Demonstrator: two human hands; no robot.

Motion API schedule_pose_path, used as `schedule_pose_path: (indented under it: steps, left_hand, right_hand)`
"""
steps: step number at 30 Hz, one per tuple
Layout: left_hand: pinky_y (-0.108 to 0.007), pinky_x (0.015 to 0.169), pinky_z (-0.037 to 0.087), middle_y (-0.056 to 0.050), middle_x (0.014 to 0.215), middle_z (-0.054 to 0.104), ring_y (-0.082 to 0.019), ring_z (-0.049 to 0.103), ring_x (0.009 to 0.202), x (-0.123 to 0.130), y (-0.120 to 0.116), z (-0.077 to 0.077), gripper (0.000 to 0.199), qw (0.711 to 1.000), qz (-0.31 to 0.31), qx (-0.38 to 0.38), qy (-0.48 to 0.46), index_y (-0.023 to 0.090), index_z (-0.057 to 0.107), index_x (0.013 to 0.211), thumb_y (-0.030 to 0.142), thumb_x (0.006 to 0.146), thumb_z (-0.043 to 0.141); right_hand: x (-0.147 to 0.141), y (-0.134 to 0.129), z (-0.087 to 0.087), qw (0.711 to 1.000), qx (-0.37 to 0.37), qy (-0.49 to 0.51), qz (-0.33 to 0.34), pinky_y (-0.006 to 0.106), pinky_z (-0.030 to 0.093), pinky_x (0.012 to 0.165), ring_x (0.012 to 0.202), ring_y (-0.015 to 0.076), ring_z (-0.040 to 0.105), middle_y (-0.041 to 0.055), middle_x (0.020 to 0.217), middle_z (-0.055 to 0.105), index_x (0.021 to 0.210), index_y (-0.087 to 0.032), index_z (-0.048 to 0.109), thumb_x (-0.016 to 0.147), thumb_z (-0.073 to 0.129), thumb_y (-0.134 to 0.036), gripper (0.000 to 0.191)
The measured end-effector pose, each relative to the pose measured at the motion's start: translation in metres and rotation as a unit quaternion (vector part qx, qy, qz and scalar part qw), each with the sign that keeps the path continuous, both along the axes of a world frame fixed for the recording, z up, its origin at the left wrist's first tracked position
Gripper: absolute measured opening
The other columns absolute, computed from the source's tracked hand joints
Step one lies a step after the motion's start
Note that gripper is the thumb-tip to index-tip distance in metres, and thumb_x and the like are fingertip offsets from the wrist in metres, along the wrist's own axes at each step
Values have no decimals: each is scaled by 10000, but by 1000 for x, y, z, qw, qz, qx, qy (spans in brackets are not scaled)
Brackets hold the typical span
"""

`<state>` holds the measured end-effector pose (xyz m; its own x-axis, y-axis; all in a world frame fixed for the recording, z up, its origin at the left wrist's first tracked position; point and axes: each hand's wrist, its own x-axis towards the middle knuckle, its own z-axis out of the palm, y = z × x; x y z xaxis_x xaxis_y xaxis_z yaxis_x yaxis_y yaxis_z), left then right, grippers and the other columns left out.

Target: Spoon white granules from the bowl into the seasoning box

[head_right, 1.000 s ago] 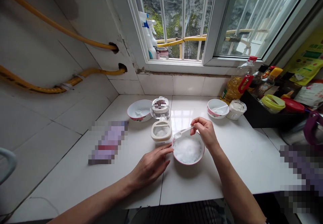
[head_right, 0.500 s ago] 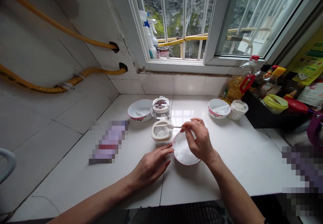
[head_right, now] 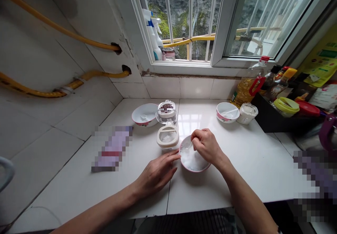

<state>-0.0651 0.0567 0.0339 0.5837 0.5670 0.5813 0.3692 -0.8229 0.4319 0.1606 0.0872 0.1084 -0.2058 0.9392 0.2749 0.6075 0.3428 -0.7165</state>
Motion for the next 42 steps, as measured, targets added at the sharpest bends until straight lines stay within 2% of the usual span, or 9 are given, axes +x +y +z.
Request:
schedule_pose_path:
  steps: [6,14,18,24,26,33,42]
  left_hand:
    - [-368,946,606,-152,1303,660,-239,655,1211,1,0,1,395,1000,-5,1,-3,188,497,1312,117,924,507]
    - [-361,947,606,-147,1290,669,-235,658,1207,0,1,2,401,1000,-6,0,-2,187,499,1311,108,918,510]
    - [-363,940,609,-151,1291,667,-236,658,1205,-1,1,2,393,1000,-6,0,-3,182,499,1304,109,918,512]
    - [-363,941,608,-145,1296,665,-237,660,1203,0,0,2,413,1000,-5,1,-1,193,493,1316,106,913,512]
    - [-360,950,603,-144,1297,664,-235,657,1208,0,0,1,411,1000,-4,-2,-1,194,492,1316,107,915,514]
    - [-366,937,610,-150,1283,669,-240,659,1203,-1,1,1,389,1000,-5,4,-2,186,492,1306,111,924,502]
    - [-368,932,614,-159,1281,669,-240,669,1184,0,1,3,378,1000,-4,9,-2,172,499,1295,110,923,502]
  right_hand:
    - [7,5,5,978,-117,168,-35,279,445,579,491,156,555,-19,460,598,649,-207,598,699,464,-246,147]
    - [12,10,7,961,-140,233,-49,286,453,582,468,148,533,-14,440,585,619,-198,600,669,504,-275,133]
    - [10,8,6,965,-144,216,-50,278,443,570,465,145,525,-21,436,574,621,-202,589,663,487,-267,128]
    - [2,1,2,986,-126,105,-4,258,421,574,489,136,531,-35,464,577,627,-206,581,694,451,-216,146]
    - [2,1,2,985,-133,109,-1,260,427,581,494,137,536,-37,467,580,634,-206,583,703,453,-218,148]
    - [10,7,5,971,-144,189,-40,273,454,581,487,151,555,-22,455,584,648,-202,590,684,475,-263,135]
    - [11,8,0,989,-90,96,-69,266,421,564,493,154,541,-16,457,594,626,-207,593,690,440,-239,169]
